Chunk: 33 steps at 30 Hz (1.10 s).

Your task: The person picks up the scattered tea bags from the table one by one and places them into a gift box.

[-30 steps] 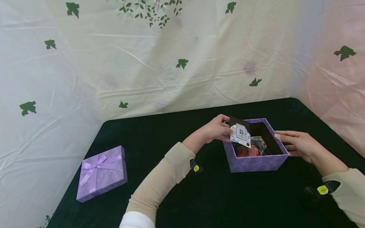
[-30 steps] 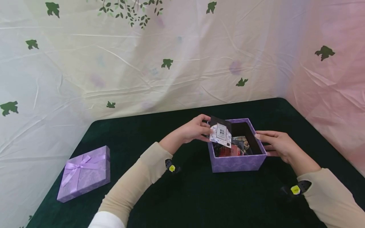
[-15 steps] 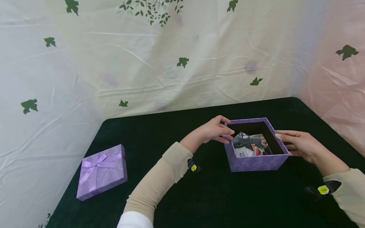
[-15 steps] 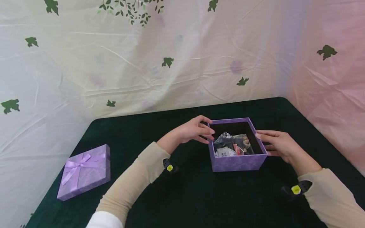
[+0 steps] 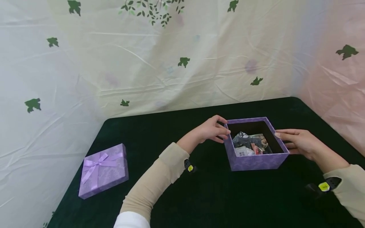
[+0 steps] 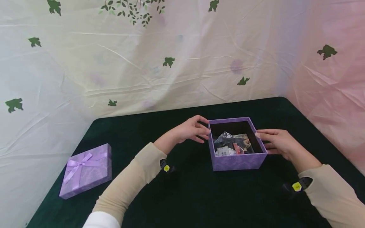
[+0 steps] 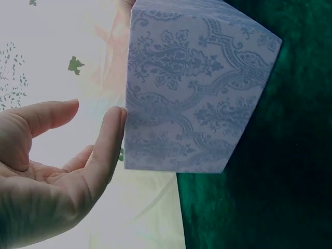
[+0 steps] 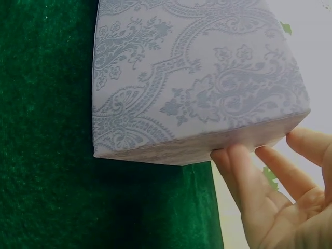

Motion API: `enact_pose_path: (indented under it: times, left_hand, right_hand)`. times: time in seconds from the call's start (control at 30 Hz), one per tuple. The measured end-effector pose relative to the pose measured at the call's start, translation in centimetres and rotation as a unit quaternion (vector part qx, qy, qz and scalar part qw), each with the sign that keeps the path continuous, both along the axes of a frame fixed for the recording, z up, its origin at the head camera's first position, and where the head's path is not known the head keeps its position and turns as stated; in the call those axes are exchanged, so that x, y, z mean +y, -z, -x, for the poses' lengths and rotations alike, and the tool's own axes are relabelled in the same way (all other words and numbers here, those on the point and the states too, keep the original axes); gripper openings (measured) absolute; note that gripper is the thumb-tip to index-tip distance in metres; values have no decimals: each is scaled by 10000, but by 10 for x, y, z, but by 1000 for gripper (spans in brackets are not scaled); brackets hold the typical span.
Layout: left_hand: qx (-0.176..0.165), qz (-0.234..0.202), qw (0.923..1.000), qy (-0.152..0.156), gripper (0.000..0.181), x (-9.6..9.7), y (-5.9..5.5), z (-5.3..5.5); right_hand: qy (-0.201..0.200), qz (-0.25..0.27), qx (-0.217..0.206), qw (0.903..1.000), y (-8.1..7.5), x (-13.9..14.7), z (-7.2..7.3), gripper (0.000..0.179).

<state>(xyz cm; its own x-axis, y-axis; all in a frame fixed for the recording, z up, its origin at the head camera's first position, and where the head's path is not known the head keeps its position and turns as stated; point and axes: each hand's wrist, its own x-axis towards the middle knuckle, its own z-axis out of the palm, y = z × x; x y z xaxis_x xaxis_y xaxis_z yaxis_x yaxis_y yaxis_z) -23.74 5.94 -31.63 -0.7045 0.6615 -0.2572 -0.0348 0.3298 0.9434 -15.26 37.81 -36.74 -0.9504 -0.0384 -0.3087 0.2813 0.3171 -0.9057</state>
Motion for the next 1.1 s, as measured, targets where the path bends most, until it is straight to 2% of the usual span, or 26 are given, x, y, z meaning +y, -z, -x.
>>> enact_pose_path:
  times: [0.03,0.2,0.4,0.5,0.57,0.73,0.83,0.93,1.1]
  left_hand:
    - [59,31,10000,4,44,-1,0,0]
    - [351,176,9992,-75,44,-10,0,2]
    - [707,363,9967,-141,42,-24,-4,4]
    - [955,499,9940,-173,43,-33,-6,5]
    - [1165,612,9909,-279,43,-40,-7,6]
    - [1877,1005,9756,-538,44,-58,-10,6]
    - [2273,1218,9642,-614,47,-67,-11,7]
    - [2581,1330,9545,-681,50,-77,-11,9]
    - [3018,1508,9383,-762,53,-94,-10,10]
  right_hand:
    - [-23,-122,29,9999,-1,0,0,17]
    - [-197,-938,191,9952,-7,0,2,60]
    - [-311,-1777,386,9828,-17,-4,5,67]
    - [-292,-2235,604,9724,-24,-10,7,69]
    - [-283,-2608,829,9614,-30,-16,9,70]
    - [-266,-3582,1521,9208,-48,-39,14,71]
    - [-315,-3764,1975,9046,-55,-58,14,71]
    - [-368,-3751,2296,8973,-59,-79,16,72]
    - [-469,-3742,2574,8897,-62,-113,24,75]
